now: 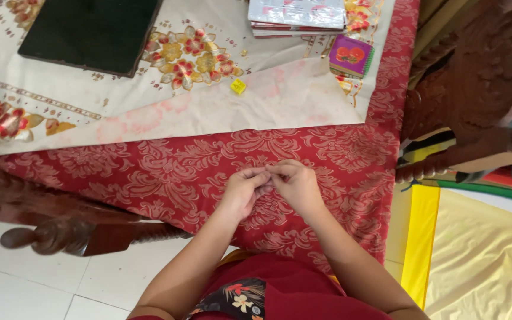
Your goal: Picking up various household items from a bed and placing them onto a wooden cabinet or into drawers to tidy the room.
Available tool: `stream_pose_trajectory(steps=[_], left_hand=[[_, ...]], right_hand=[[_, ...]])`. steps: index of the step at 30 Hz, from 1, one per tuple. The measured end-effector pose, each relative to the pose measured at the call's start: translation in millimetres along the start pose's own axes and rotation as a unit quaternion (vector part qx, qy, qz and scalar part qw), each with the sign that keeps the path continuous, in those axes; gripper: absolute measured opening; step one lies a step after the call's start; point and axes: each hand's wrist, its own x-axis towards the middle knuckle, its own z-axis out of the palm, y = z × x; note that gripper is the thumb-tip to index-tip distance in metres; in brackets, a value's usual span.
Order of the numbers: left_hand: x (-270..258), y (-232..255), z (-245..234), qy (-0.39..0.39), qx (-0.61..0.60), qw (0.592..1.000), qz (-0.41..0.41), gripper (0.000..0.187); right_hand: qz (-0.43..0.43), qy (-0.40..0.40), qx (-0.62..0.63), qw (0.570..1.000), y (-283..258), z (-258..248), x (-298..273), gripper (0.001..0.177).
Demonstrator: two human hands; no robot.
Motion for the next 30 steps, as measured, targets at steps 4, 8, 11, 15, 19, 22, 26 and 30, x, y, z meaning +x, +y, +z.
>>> stream_pose_trajectory(steps=[4, 8, 11, 15, 19, 22, 26, 30], left_hand=[[2, 8, 10, -0.025, 0.054, 0.998, 0.006, 0.018], [6, 7, 16, -0.031, 0.083, 0.996, 0.001, 0.020], [9, 4, 12, -0.035, 0.070, 0.997, -0.005, 0.020], [6, 4, 8, -0.039, 0.045, 0.998, -0.016, 0.020], [0, 3, -5, -0.021, 0.044, 0.999, -0.013, 0.019], [-4, 3, -21, -0.004, 0.065, 0.998, 0.008, 0.016], [-8, 10, -33, 0.015, 0.110, 0.990, 0.088, 0.013], [-14, 23, -40, 0.029, 0.127, 0.978, 0.162, 0.012]], right_hand=[[0.029, -0.002, -0.001, 1.000, -1, -11, 1, 0.019], [-0.059, 0.024, -0.091, 0.994, 9, -8, -5, 0.022], [-0.088, 0.023, -0.135, 0.987, 9, -6, -6, 0.026], [-0.056, -0.009, -0.151, 0.987, -5, -6, -1, 0.020], [-0.035, -0.047, -0.185, 0.981, -3, 5, 5, 0.007], [-0.067, -0.086, -0.152, 0.982, -7, 14, 9, 0.005], [-0.095, -0.113, -0.152, 0.977, -13, 29, 19, 0.006], [-0.092, -0.115, -0.158, 0.976, -35, 36, 29, 0.010]])
